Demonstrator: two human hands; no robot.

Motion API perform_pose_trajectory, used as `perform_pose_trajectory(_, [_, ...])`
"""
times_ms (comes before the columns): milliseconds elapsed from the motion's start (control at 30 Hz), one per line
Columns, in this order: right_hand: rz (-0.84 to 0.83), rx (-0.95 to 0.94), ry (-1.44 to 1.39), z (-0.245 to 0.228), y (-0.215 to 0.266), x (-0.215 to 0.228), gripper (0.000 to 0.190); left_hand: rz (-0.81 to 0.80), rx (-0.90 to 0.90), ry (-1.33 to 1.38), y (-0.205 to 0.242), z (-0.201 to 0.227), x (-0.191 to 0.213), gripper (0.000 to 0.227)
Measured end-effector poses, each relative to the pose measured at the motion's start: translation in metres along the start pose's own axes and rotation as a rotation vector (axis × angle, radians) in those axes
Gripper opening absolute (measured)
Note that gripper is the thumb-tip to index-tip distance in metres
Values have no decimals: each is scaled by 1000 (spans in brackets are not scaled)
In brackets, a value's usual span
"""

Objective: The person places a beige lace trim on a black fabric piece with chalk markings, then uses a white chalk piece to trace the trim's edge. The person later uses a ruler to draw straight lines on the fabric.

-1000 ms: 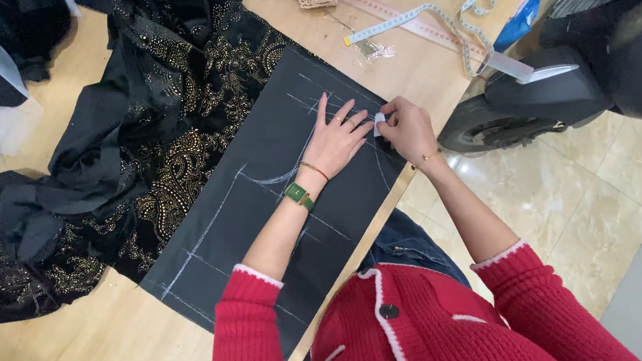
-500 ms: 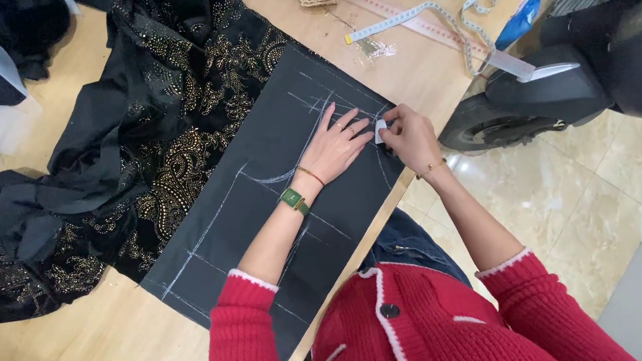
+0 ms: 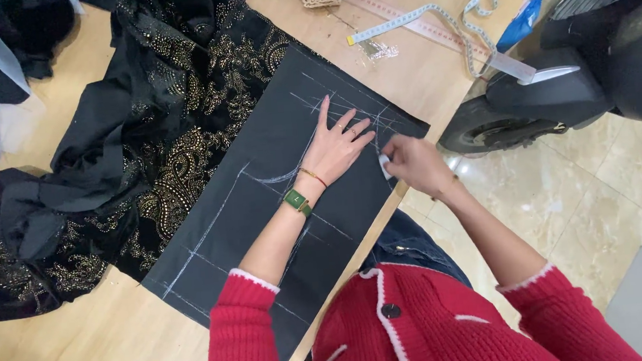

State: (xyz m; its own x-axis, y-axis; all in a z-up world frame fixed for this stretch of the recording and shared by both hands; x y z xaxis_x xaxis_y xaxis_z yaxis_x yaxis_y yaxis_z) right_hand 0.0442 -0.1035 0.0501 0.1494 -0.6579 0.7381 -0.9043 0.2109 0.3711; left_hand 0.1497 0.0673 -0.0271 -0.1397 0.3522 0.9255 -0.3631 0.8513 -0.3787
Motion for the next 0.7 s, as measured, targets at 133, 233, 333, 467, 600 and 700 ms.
perform_pose_trajectory(133, [20, -33, -67, 11, 11, 9, 29, 38, 16, 23, 5, 9, 9, 26])
perform_pose_trajectory(233, [68, -26, -94, 18, 9, 4, 32, 144, -13, 92, 16, 19, 5, 22])
perform_pose_trajectory(333, [94, -12, -122, 15, 8, -3, 30, 176, -24, 159, 28, 26, 2, 21])
perform_pose_trajectory(467, [125, 17, -120, 16, 2, -13, 31, 197, -42, 162, 32, 30, 3, 22])
perform_pose_trajectory(600, [156, 86, -76, 19, 0, -20, 31, 181, -57, 129, 29, 32, 15, 25])
perform_pose_trajectory(700, [154, 116, -50, 19, -2, -22, 29, 180, -65, 102, 30, 31, 13, 25])
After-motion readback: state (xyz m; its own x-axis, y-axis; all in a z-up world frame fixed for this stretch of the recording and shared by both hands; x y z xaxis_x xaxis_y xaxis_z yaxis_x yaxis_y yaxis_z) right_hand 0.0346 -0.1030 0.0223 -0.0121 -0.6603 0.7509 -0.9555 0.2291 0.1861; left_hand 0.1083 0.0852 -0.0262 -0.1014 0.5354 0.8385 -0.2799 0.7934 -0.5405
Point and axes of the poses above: each hand's wrist, its own y-axis away from the middle knuckle, its own x-axis out of the back of the hand, z = x × y, the point moved 1 cm from there along -y, towards the middle knuckle, and after that the axes turned 4 degrees about z, right-handed, at the moved point
